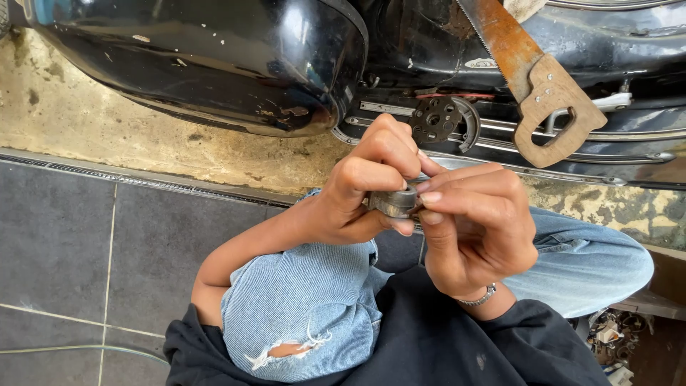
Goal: Manually scraping and sanding the friction surface of a motorcycle brake shoe to clean and smooth it.
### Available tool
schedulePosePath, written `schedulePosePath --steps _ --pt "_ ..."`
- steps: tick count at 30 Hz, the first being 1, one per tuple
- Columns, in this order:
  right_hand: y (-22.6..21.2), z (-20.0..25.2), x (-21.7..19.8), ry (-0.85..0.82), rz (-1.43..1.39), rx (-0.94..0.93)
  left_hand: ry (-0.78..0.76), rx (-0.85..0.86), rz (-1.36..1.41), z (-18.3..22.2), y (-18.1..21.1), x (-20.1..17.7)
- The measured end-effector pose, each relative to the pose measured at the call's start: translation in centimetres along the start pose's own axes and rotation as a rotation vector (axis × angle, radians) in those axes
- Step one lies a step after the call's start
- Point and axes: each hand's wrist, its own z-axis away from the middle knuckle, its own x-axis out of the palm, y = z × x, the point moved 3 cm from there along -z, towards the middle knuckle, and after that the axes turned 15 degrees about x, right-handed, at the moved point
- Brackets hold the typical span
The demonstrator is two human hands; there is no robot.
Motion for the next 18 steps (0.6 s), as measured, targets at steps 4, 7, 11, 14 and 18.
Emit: schedulePosePath --steps 4,7,11,14,18 --pt "0.2 0.1 -0.2 0.013 0.006 0.001 -0.001 0.003 -0.013 0.0 -0.2 0.1" --pt "0.3 0.1 -0.2 0.025 0.008 0.008 -0.032 -0.027 -0.006 0.1 -0.2 0.1" --pt "0.2 0.4 -0.3 0.035 -0.011 -0.011 -0.053 -0.004 -0.006 0.1 -0.3 0.0" --pt "0.0 0.5 -0.5 0.031 -0.065 -0.002 -0.068 0.006 0.028 0.7 -0.5 0.1" --pt "-0.4 0.6 -1.4 0.033 -0.183 0.006 -0.094 0.012 0.026 0.4 -0.9 0.9"
